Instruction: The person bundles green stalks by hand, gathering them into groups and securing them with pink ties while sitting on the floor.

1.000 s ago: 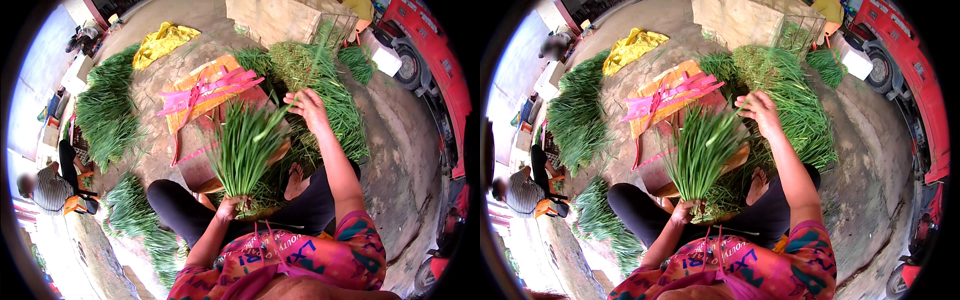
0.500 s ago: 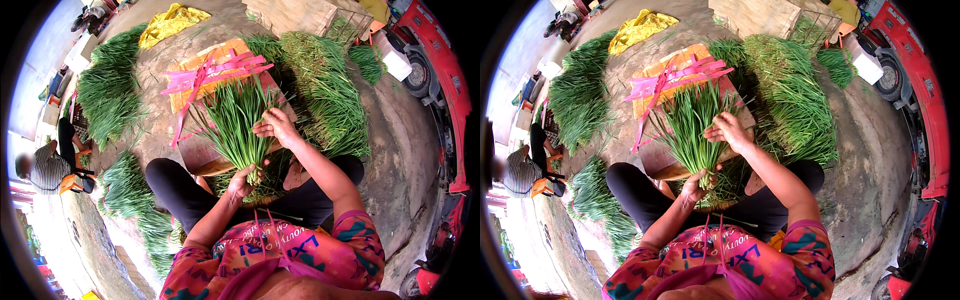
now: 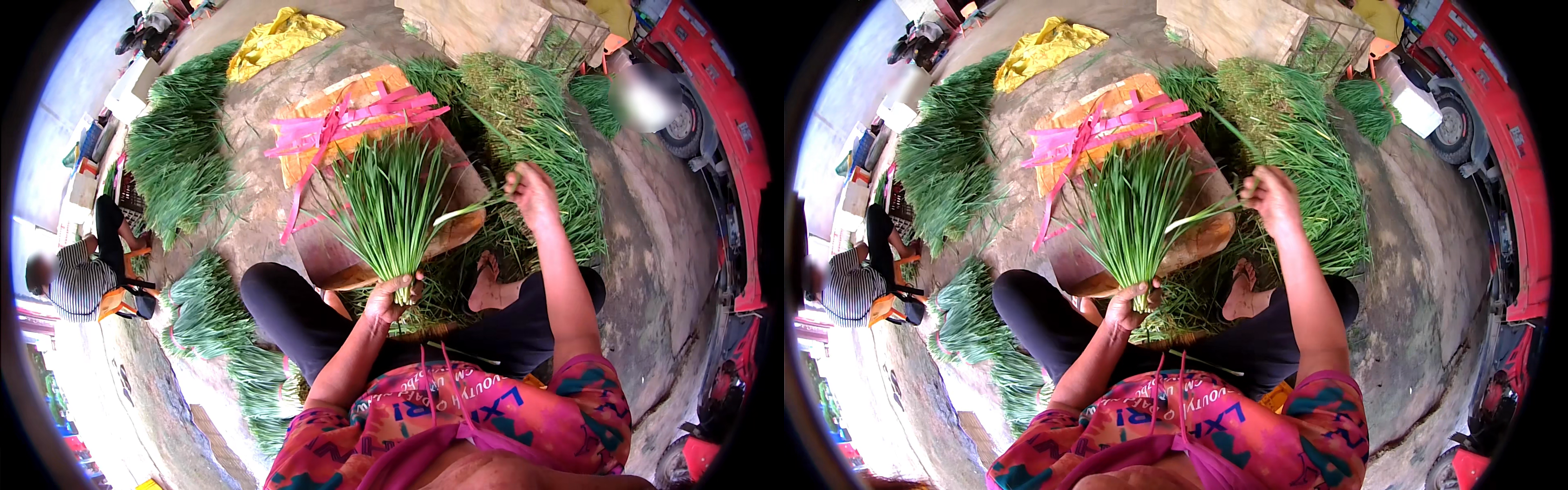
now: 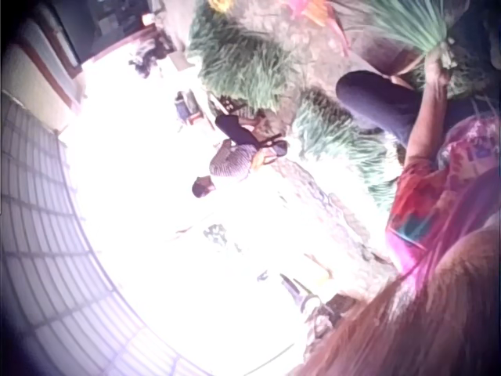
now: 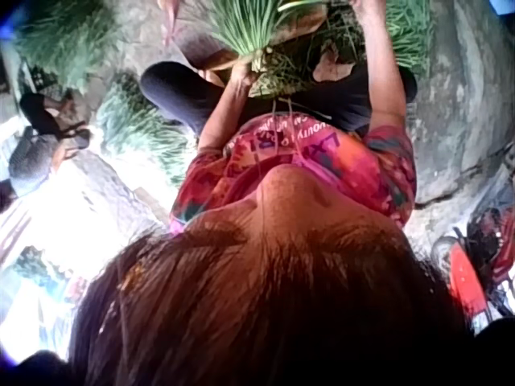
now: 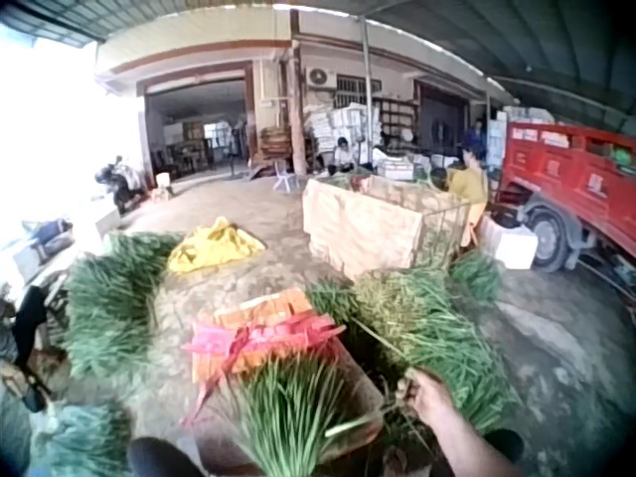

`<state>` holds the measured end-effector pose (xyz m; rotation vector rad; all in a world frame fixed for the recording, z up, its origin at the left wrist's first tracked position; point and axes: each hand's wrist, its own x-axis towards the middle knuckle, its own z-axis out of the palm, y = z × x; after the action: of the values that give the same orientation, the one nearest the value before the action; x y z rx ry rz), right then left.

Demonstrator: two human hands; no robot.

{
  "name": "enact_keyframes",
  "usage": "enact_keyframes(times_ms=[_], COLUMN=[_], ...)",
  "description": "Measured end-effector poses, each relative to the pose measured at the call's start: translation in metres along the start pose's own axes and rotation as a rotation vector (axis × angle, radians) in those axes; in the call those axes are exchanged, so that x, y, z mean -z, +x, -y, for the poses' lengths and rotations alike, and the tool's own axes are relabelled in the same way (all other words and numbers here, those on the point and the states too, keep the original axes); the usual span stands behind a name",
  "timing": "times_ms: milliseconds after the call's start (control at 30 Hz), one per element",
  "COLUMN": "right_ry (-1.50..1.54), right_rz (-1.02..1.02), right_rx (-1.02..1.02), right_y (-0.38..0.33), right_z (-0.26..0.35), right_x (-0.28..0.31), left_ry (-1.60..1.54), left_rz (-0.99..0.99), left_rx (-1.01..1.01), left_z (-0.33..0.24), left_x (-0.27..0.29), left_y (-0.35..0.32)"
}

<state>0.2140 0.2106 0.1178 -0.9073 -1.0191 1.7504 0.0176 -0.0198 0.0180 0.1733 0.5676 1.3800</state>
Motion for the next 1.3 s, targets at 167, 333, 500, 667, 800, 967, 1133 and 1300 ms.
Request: enact_keyframes(times_ms=[167, 333, 500, 667, 800, 967, 1133, 1300], right_ry=[-0.256, -1.755, -1.537, -1.161, -0.923, -1.271, -1.332, -1.423], right_rz=[-0.136, 0.777, 0.965, 0.224, -0.007, 0.097, 0.217, -0.006], right_rx=[-0.112, -0.481, -0.473, 0.092, 0.557, 0.467, 0.626, 0.694], right_y=[-0.019, -0.065, -0.031, -0.003, 0.019, 0.026, 0.027, 0.012], right_z=[-0.057, -0.161, -0.108, -0.004, 0.012, 0.004, -0.001, -0.004], right_x=[0.022, 0.031, -0.003, -0.009, 0.007, 0.016, 0.036, 0.036], left_ry=[0.129, 0.277, 0.323, 0.399, 0.442, 0.42, 0.431, 0.514], left_rz=[0.027, 0.064, 0.045, 0.031, 0.059, 0.029, 0.019, 0.018], left_rx=[-0.099, -0.146, -0.123, -0.035, 0.009, 0.083, 0.128, 0.091], left_z=[-0.026, -0.035, -0.033, -0.026, -0.019, -0.011, -0.01, -0.009], left_x=[-0.028, -0.02, -0.002, 0.015, 0.016, 0.016, 0.007, 0.005], left_y=[-0.006, -0.007, -0.011, -0.017, -0.022, -0.025, -0.027, -0.024])
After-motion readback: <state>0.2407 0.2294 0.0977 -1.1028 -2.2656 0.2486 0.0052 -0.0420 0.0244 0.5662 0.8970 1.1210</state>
